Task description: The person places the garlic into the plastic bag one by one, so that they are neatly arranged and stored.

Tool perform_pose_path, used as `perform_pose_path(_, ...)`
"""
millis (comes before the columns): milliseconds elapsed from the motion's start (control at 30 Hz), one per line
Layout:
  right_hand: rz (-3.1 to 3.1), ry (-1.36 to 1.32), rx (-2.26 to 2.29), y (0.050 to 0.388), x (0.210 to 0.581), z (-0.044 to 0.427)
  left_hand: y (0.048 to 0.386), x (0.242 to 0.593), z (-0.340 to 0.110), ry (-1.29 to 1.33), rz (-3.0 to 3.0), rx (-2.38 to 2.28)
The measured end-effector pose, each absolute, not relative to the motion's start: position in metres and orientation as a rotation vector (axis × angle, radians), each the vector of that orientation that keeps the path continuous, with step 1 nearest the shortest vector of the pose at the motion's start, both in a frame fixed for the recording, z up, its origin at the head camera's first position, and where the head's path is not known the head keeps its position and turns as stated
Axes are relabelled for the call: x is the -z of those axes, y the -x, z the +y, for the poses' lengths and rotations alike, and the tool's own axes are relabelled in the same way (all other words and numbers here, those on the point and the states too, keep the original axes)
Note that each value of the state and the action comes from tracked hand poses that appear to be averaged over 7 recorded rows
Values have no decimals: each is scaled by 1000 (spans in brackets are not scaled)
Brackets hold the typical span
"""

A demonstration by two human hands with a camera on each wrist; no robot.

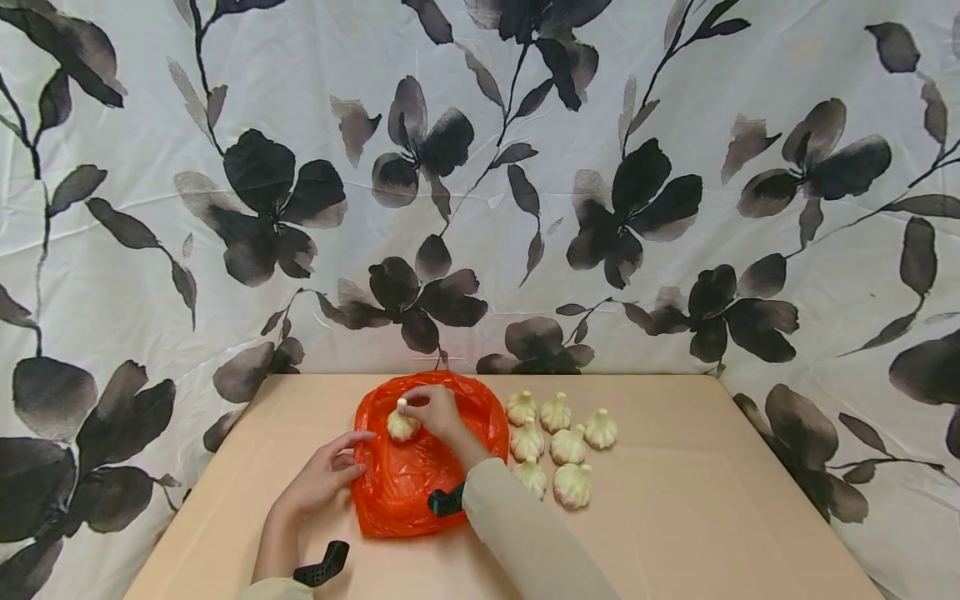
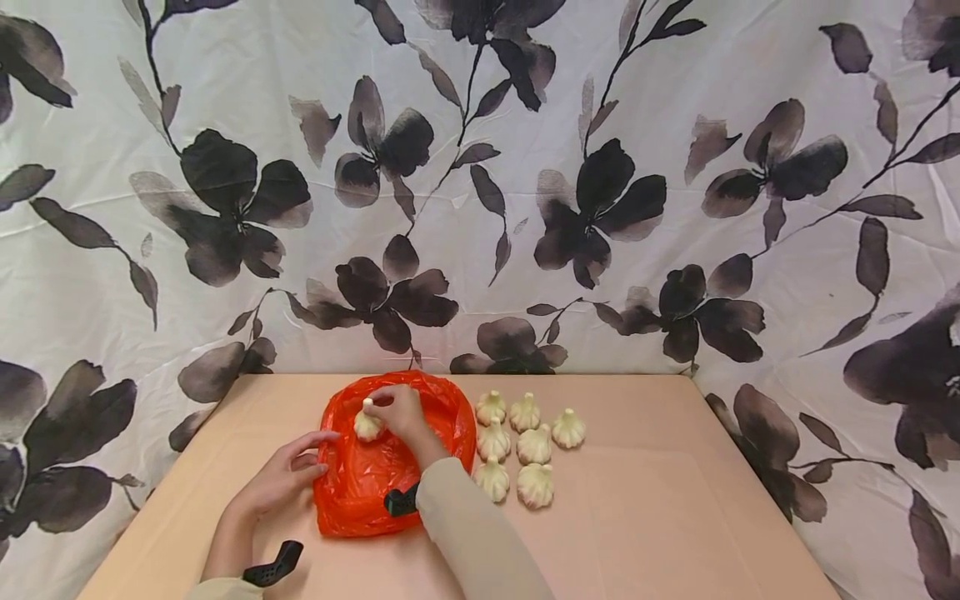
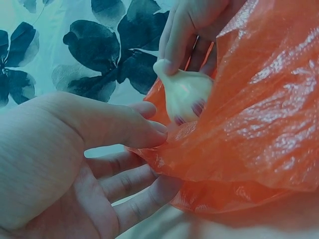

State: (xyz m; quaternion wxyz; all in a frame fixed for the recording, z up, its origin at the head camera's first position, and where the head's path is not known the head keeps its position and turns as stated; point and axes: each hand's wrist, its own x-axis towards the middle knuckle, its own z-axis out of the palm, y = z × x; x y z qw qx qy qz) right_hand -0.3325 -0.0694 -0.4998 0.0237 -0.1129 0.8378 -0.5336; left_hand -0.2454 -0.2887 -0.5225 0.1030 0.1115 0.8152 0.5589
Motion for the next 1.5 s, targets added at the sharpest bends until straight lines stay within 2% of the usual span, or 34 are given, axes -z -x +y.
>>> perform_pose_path(567,2611,315,1655,340,507,-71,251,523,-284,-313,2386,-1662)
perform_pose_path(833,2608,362,1658,343,506,-73,252,519,-282,-402,2399,-1642)
perform_pose_path(1500,2551,397,1730,354,504,-67,261,523,-283,-322,2418,-1652)
